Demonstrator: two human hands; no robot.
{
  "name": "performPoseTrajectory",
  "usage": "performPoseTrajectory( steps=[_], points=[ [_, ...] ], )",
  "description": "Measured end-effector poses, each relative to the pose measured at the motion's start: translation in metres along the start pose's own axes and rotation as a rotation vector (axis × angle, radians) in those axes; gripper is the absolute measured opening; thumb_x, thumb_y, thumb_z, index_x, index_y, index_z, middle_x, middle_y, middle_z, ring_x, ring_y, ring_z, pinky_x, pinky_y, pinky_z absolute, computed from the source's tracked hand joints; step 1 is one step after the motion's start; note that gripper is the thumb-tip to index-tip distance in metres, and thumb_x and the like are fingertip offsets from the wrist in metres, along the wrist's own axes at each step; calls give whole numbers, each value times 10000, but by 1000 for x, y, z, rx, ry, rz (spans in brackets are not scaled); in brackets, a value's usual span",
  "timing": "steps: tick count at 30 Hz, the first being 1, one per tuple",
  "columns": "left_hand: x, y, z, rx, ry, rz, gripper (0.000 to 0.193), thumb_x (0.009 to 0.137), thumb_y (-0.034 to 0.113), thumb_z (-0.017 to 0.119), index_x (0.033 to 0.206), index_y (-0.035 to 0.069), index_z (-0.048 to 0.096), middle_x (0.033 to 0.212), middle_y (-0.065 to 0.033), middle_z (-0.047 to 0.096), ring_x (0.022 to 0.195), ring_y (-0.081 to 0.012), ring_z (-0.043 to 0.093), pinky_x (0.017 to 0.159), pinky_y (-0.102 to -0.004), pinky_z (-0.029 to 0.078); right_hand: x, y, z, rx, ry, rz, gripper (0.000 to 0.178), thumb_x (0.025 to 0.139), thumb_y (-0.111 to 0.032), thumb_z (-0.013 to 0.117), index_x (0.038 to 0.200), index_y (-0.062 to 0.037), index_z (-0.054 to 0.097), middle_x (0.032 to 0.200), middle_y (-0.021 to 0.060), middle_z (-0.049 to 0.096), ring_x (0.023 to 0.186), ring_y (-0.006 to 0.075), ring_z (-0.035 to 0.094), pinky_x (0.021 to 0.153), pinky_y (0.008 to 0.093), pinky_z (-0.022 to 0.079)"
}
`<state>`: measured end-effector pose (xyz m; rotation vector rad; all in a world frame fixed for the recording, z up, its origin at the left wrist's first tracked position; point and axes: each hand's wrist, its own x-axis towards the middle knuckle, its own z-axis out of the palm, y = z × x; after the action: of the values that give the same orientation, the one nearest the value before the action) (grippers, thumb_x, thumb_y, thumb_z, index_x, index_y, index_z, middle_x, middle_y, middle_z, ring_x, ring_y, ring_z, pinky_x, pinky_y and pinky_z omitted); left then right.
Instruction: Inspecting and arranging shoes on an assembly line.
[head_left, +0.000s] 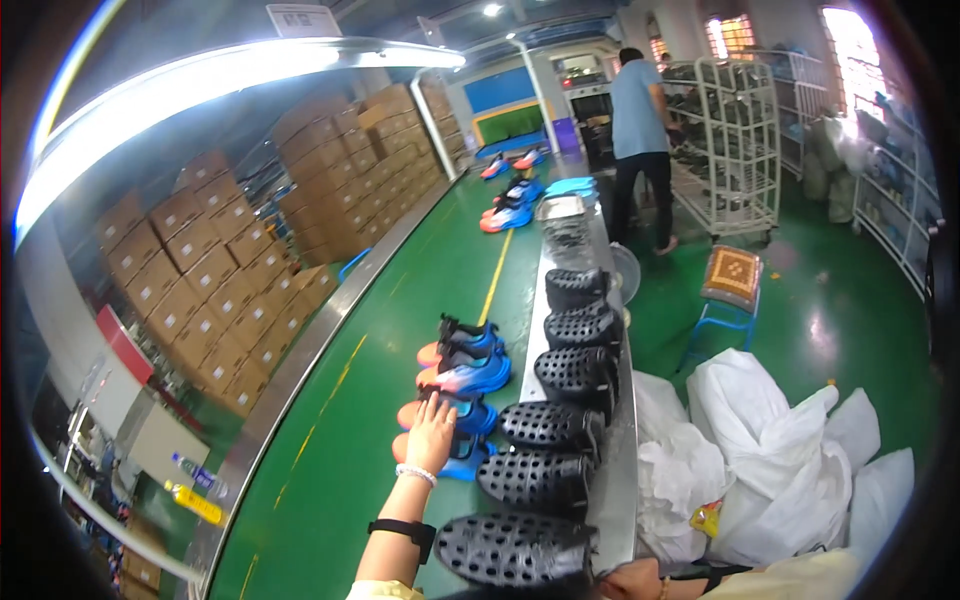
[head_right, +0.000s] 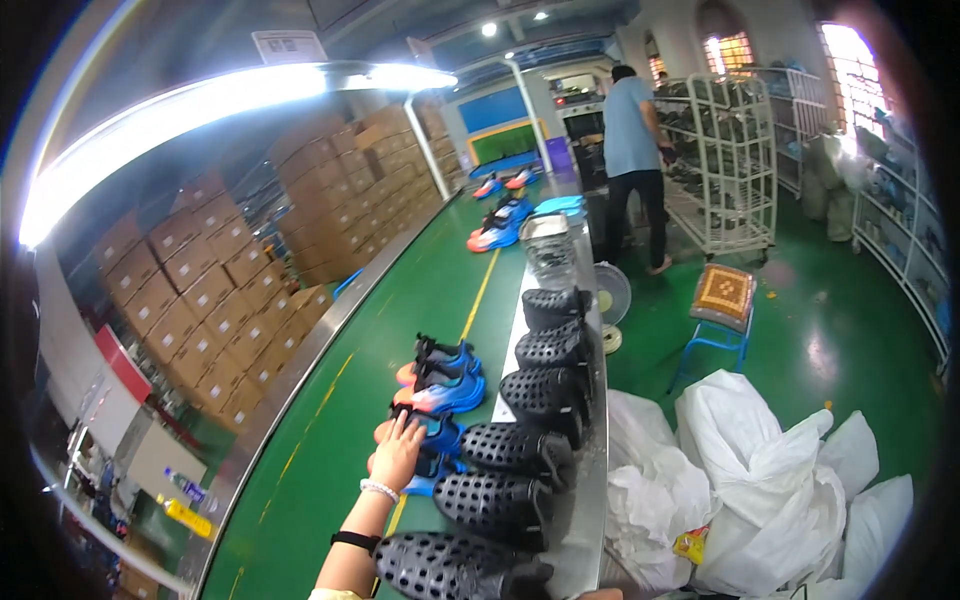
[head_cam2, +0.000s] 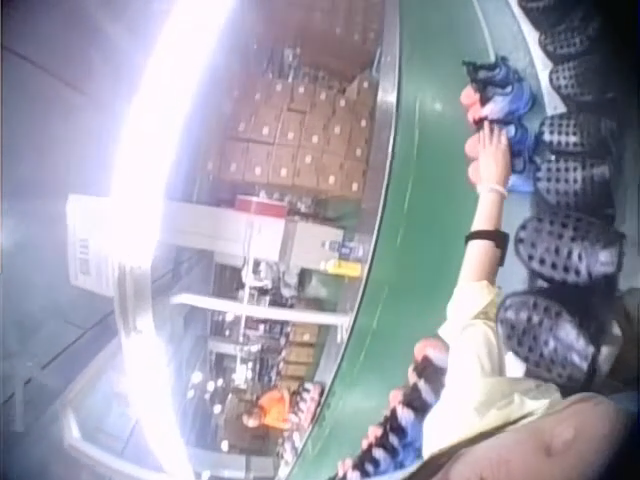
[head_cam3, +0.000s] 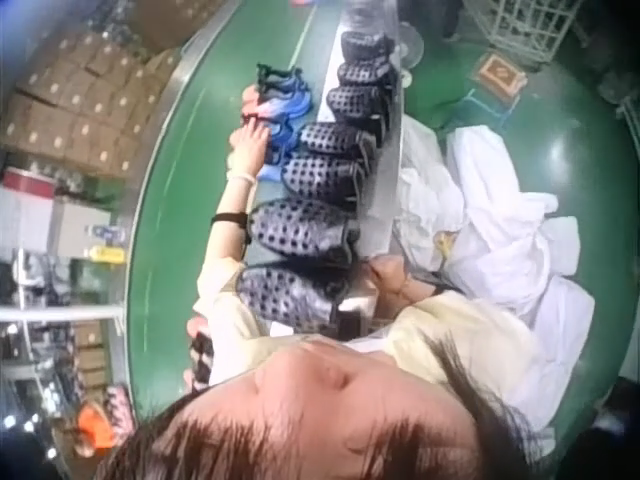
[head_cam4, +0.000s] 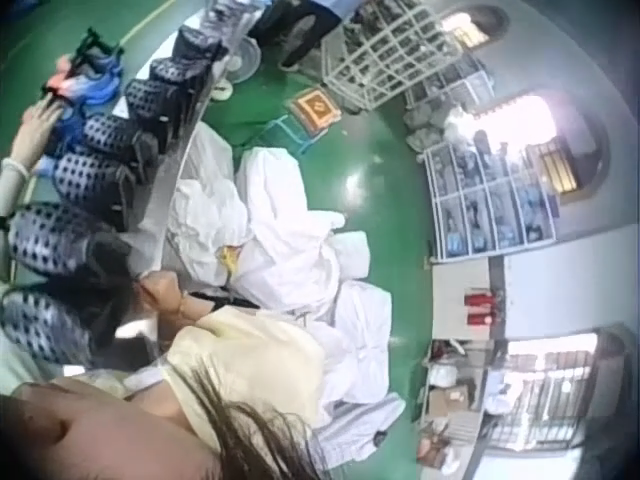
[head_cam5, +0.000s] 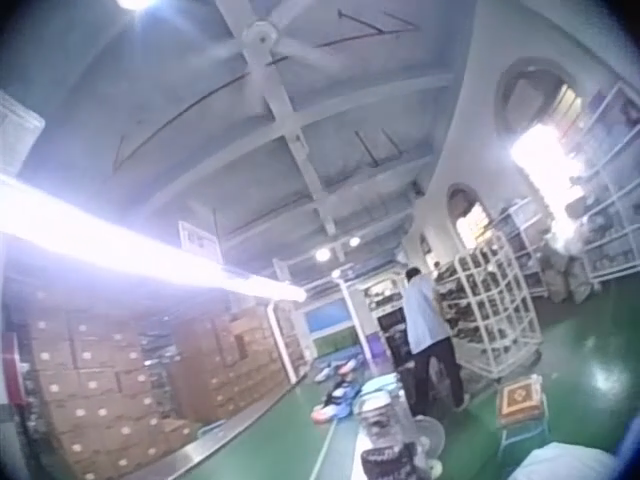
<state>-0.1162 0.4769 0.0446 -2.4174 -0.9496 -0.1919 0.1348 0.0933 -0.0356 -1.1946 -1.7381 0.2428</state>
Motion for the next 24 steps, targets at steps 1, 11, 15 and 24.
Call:
performPoseTrajectory(
  steps=[1, 11, 15, 24],
  points=[
    [9, 8, 10, 65, -23, 13, 362, 864, 136, 545, 1214, 59, 601, 1340, -116, 549, 1380, -330, 377, 1155, -467, 280, -4, 1, -1, -3, -21, 27, 177, 803, -194, 676, 682, -95, 594, 592, 126, 533, 513, 311, 547, 481, 426, 418],
    [-44, 19, -26, 243, -279, -240, 236, 873, 179, 527, 844, 115, 752, 887, -71, 710, 1210, -281, 515, 1165, -624, 112, -11, -3, -1, -39, -61, 92, 137, 801, -201, 692, 742, -80, 669, 619, 127, 583, 554, 318, 585, 505, 424, 448],
    [-164, 27, -78, 215, -393, -240, 227, 844, 192, 550, 757, 135, 752, 839, -49, 700, 1191, -249, 525, 1171, -620, 111, -19, -1, -9, 81, -53, 262, 173, 852, -195, 644, 756, -53, 665, 618, 132, 607, 530, 290, 587, 498, 396, 440],
    [-360, 100, -194, 335, -426, -271, 224, 855, 169, 528, 802, 131, 742, 936, -33, 684, 1277, -234, 485, 1185, -625, 112, 120, -142, -155, 441, 250, -211, 139, 890, -124, 614, 967, -19, 664, 620, 38, 553, 515, 115, 510, 465, 262, 351]
  ],
)
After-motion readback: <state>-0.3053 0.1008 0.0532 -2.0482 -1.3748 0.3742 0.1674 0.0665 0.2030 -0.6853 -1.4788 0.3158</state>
